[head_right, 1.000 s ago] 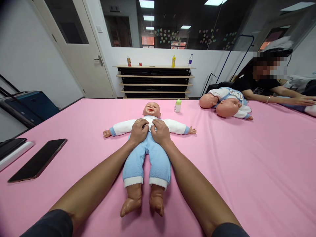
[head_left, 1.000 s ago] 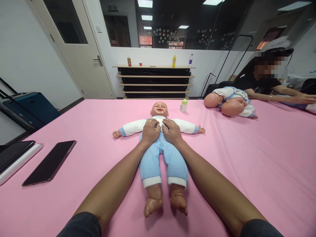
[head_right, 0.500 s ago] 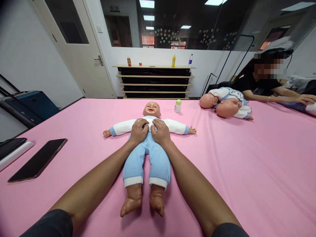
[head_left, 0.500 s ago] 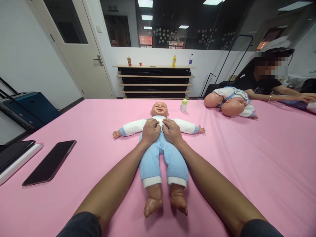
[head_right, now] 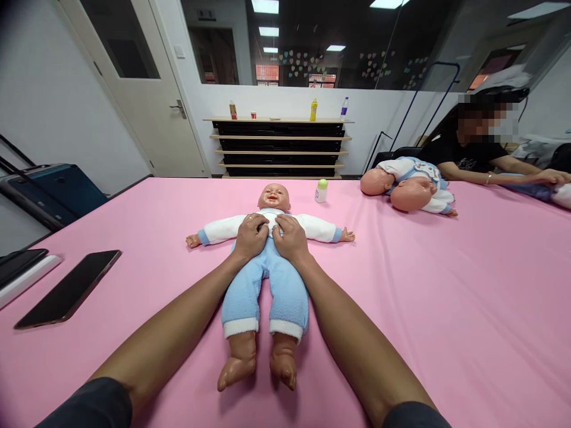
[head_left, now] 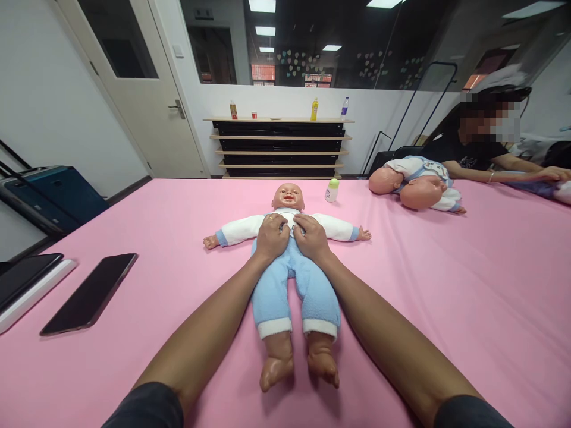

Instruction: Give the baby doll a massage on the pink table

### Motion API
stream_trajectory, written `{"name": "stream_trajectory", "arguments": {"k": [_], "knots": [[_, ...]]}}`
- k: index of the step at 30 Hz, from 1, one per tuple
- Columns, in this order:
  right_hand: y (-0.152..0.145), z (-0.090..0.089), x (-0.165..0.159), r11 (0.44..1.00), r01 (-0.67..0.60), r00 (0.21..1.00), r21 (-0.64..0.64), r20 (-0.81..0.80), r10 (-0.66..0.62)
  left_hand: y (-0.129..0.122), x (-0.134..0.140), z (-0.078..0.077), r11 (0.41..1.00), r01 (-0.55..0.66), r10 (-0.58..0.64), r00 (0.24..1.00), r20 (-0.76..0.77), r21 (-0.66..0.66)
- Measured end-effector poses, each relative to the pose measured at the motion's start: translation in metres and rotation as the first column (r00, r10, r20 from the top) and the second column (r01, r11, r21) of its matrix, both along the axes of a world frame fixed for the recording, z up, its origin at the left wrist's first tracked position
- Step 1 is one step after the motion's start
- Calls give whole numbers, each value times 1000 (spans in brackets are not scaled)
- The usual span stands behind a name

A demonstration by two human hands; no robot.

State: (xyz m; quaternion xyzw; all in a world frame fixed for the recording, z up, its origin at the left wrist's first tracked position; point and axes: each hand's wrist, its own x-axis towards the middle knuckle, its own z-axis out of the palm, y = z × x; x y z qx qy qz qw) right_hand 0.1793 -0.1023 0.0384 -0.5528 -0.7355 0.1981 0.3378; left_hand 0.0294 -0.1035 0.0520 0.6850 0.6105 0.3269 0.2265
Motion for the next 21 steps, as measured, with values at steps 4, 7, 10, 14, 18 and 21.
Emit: {"name": "stream_trajectory", "arguments": {"k": [4, 7, 10, 14, 18, 21], "knots": [[0, 1, 0, 1000, 1, 1000, 5, 0, -1, 0, 0, 0, 1000, 4, -4, 1000, 0, 1], [0, 1, 0, 1000, 1, 1000, 1, 1, -1, 0, -1, 0, 1000, 4, -4, 1000, -1, 2], [0, 1, 0, 1000, 1, 1000, 0, 1, -1, 0, -1, 0, 1000, 5, -5, 1000, 0, 2], [0, 1, 0, 1000, -1, 1000, -4, -3, 1, 1, -1, 1, 1000, 3, -3, 1000, 4, 4], [0, 0, 0, 1000, -1, 1000, -3, -8, 1, 0, -1, 1, 1000, 2, -2, 1000, 3, -3], [0, 0, 0, 1000, 2, 1000, -3, -12, -3, 0, 0, 1, 1000, 2, -2, 1000, 10, -2]]}}
